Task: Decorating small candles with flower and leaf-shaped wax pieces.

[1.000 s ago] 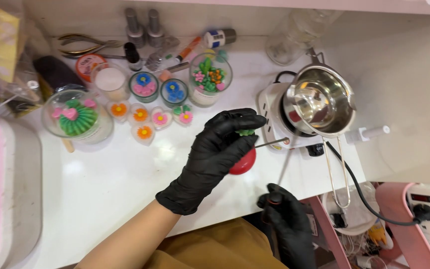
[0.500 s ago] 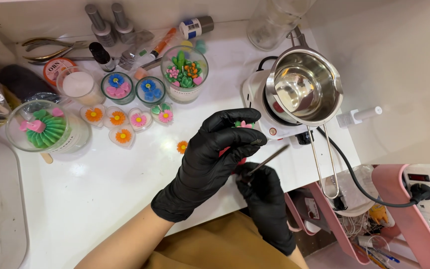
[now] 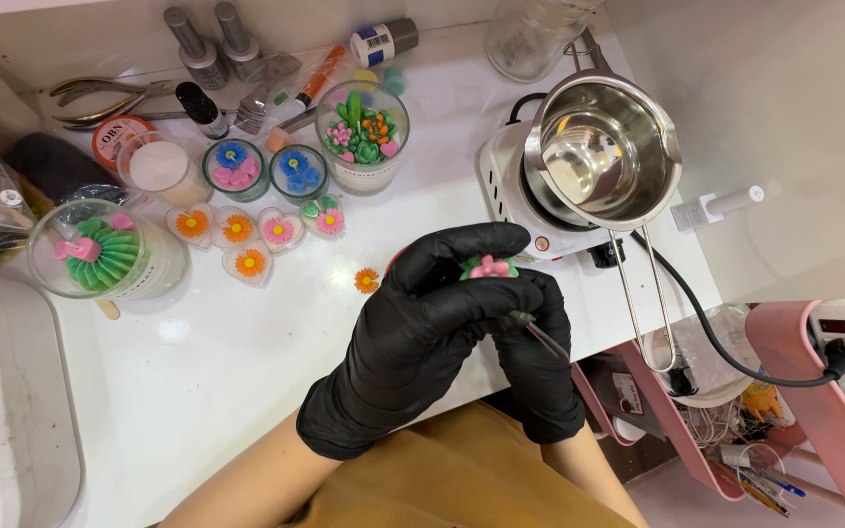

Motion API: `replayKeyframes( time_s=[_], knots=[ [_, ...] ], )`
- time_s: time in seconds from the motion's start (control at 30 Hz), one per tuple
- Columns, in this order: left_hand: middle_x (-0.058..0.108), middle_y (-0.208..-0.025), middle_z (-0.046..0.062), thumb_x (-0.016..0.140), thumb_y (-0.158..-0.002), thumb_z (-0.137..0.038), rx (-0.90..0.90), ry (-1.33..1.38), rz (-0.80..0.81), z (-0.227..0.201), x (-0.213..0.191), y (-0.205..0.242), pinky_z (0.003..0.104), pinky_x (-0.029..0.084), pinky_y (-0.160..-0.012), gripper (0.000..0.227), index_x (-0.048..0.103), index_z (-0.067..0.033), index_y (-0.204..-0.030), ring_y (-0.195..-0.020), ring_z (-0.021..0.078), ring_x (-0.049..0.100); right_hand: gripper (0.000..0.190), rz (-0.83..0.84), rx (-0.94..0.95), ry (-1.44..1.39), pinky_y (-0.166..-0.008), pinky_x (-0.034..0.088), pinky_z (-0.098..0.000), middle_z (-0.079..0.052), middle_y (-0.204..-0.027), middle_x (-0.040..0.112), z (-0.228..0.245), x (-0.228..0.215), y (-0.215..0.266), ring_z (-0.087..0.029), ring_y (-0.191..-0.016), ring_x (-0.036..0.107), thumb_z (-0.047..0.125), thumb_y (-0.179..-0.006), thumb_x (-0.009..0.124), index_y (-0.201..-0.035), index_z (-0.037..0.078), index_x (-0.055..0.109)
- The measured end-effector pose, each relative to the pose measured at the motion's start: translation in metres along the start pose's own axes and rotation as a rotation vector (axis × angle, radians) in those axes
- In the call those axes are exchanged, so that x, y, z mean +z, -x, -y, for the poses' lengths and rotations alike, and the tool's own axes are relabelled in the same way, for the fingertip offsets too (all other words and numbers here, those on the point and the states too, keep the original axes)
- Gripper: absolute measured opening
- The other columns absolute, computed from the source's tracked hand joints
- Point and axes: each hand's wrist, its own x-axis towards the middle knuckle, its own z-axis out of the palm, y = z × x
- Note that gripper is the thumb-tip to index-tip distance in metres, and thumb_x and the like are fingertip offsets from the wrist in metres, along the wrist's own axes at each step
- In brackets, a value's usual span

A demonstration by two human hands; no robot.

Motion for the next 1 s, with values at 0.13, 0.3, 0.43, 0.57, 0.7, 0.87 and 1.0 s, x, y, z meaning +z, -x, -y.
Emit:
replayKeyframes(
  time_s=[0.13, 0.3, 0.43, 0.57, 0.7, 0.87, 1.0],
  knots=[
    [0.057, -0.145, 0.013, 0.068, -0.101, 0.007, -0.122, 0.303, -0.017, 0.002, 0.002, 0.011, 0.034, 0.057, -0.109, 0.03, 0.069, -0.008, -0.126, -0.125, 0.0214, 0.066, 0.035, -0.004, 0.201, -0.283, -0.091, 0.056, -0.0321, -0.009, -0.116, 0.068, 0.014, 0.003, -0.005, -0.017, -0.105, 0.067, 0.0, -0.095, 0.062, -0.128, 0.001, 0.055],
    [0.055, -0.146, 0.006, 0.074, -0.101, 0.0, 0.091, -0.191, 0.081, -0.008, -0.005, 0.011, 0.031, 0.057, -0.111, 0.035, 0.066, -0.0158, -0.131, -0.131, 0.0186, 0.064, 0.038, 0.027, 0.251, -0.447, -0.091, 0.058, -0.0334, -0.009, -0.111, 0.069, 0.018, 0.002, -0.006, -0.019, -0.101, 0.069, 0.005, -0.092, 0.063, -0.129, 0.003, 0.055],
    [0.056, -0.145, 0.006, 0.074, -0.103, -0.001, 0.045, -0.125, 0.112, -0.013, -0.006, 0.012, 0.031, 0.057, -0.112, 0.035, 0.065, -0.0154, -0.133, -0.132, 0.0199, 0.064, 0.027, -0.035, 0.307, -0.544, -0.094, 0.058, -0.0365, -0.013, -0.106, 0.068, 0.014, 0.003, -0.006, -0.022, -0.099, 0.069, 0.011, -0.099, 0.063, -0.122, -0.001, 0.059],
    [0.057, -0.149, 0.008, 0.072, -0.101, 0.002, 0.073, -0.244, 0.15, -0.016, -0.01, 0.013, 0.032, 0.056, -0.112, 0.035, 0.066, -0.0138, -0.132, -0.132, 0.0218, 0.064, 0.035, 0.048, 0.266, -0.493, -0.094, 0.057, -0.0377, -0.012, -0.105, 0.067, 0.045, 0.009, -0.007, -0.021, -0.097, 0.067, 0.008, -0.094, 0.061, -0.128, -0.001, 0.061],
    [0.058, -0.148, 0.009, 0.074, -0.099, 0.002, 0.049, -0.242, 0.143, -0.016, -0.009, 0.013, 0.033, 0.056, -0.11, 0.035, 0.067, -0.0127, -0.13, -0.135, 0.024, 0.065, 0.039, 0.045, 0.274, -0.481, -0.093, 0.057, -0.0374, -0.012, -0.108, 0.069, 0.031, 0.004, -0.008, -0.021, -0.096, 0.068, 0.004, -0.092, 0.061, -0.13, -0.001, 0.06],
    [0.059, -0.145, 0.012, 0.071, -0.095, 0.01, 0.003, -0.176, -0.035, 0.003, -0.007, 0.008, 0.03, 0.062, -0.1, 0.036, 0.07, -0.013, -0.123, -0.124, 0.0216, 0.068, 0.047, 0.089, 0.019, -0.177, -0.101, 0.052, -0.0328, -0.007, -0.125, 0.064, 0.008, -0.007, -0.006, -0.017, -0.115, 0.063, -0.003, -0.094, 0.065, -0.138, 0.001, 0.05],
    [0.058, -0.144, 0.014, 0.069, -0.09, 0.012, 0.067, -0.143, -0.077, 0.024, -0.011, 0.006, 0.032, 0.06, -0.102, 0.038, 0.065, -0.0091, -0.121, -0.132, 0.0246, 0.065, 0.035, 0.192, 0.03, -0.139, -0.085, 0.054, -0.0315, -0.006, -0.111, 0.068, 0.035, -0.011, -0.001, -0.017, -0.093, 0.066, 0.003, -0.103, 0.061, -0.138, 0.003, 0.054]
  ],
)
